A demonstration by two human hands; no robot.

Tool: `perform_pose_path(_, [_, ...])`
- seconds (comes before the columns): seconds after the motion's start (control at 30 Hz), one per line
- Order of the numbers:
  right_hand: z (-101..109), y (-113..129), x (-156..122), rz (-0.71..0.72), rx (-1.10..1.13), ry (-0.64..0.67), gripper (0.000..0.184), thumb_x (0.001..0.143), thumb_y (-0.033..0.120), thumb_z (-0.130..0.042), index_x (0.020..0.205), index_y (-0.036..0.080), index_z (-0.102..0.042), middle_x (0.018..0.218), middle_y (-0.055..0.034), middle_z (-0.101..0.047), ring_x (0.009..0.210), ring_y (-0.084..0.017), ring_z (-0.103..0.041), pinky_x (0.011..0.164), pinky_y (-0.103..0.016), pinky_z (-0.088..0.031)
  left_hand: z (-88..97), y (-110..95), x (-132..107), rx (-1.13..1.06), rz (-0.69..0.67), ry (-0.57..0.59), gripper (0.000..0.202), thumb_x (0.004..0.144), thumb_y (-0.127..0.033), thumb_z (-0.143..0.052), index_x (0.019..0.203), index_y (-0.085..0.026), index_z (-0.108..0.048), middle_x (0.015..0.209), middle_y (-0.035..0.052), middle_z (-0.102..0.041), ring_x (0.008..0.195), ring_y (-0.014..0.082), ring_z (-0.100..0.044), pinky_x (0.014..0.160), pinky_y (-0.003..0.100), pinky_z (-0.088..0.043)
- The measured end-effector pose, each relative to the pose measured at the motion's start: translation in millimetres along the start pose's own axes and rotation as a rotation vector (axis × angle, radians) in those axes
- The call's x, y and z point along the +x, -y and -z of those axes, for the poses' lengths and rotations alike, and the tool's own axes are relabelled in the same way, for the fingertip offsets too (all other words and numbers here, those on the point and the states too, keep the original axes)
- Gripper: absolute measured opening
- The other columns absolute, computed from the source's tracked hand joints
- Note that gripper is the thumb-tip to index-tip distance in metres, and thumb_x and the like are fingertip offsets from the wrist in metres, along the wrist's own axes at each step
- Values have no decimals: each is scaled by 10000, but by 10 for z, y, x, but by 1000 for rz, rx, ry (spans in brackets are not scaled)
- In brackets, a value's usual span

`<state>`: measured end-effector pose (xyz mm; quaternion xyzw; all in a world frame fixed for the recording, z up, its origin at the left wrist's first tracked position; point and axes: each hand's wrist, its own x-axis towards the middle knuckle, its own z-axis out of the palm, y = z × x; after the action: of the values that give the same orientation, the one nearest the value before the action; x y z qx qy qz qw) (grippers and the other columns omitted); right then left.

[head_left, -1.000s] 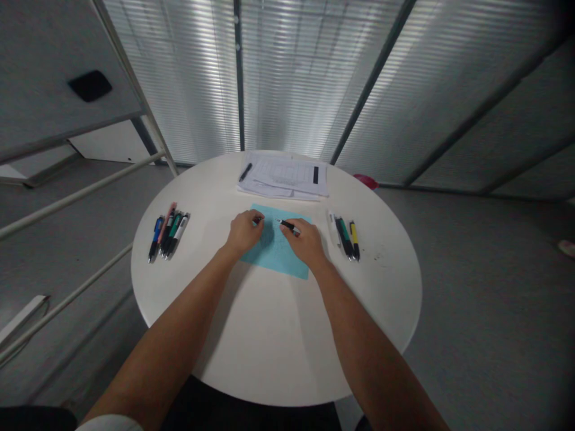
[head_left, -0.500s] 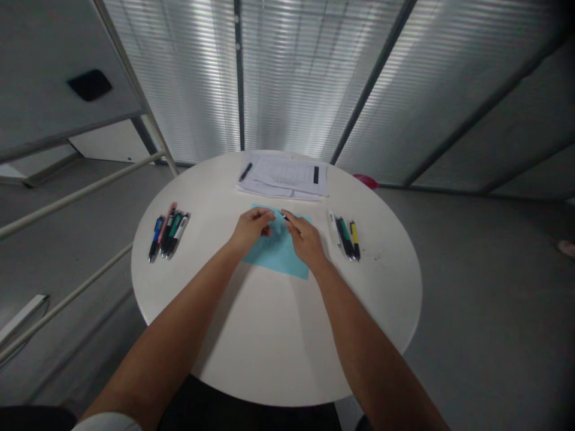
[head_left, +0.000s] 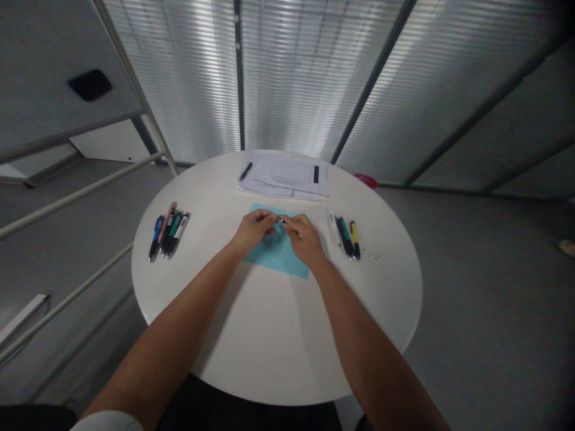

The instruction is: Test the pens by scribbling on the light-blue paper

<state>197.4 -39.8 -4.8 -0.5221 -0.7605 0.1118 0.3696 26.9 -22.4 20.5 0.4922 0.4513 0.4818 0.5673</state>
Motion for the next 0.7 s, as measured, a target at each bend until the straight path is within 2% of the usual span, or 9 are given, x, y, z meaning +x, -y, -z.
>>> perform_pose_path(0.17, [24,38,-5,-5,-10,-9,364,985,360,-438,1292,320,-630,1020,-45,-609,923,-188,-626,856,-312,-500,19,-21,-1,-53,7,-17,237,768,-363,-707,828,-143,-642,864,64,-695,605,85,-566,672,283,-520])
perform_pose_path(0.3, [12,28,-9,4,-7,-7,358,981,349,-448,1281,310,-639,1011,-45,-609,906,-186,-624,839,-312,-503,29,-14,5,-95,17,-12,186,788,-315,-685,821,-140,-632,820,47,-671,577,77,-552,658,284,-521])
perform_pose_path(0.43, [-19,-11,-7,-1,-26,7,346,972,345,-466,1259,305,-655,1004,-45,-615,889,-185,-624,820,-315,-503,7,23,8,-25,-2,25,144,776,-271,-681,811,-137,-643,744,20,-633,585,84,-567,623,253,-500])
perform_pose_path(0.7, [-30,-23,-4,5,-20,10,339,960,320,-488,1252,311,-659,994,-44,-626,888,-184,-627,824,-321,-509,22,136,65,105,-72,5,190,778,-331,-673,831,-150,-655,740,24,-643,564,99,-577,571,249,-482])
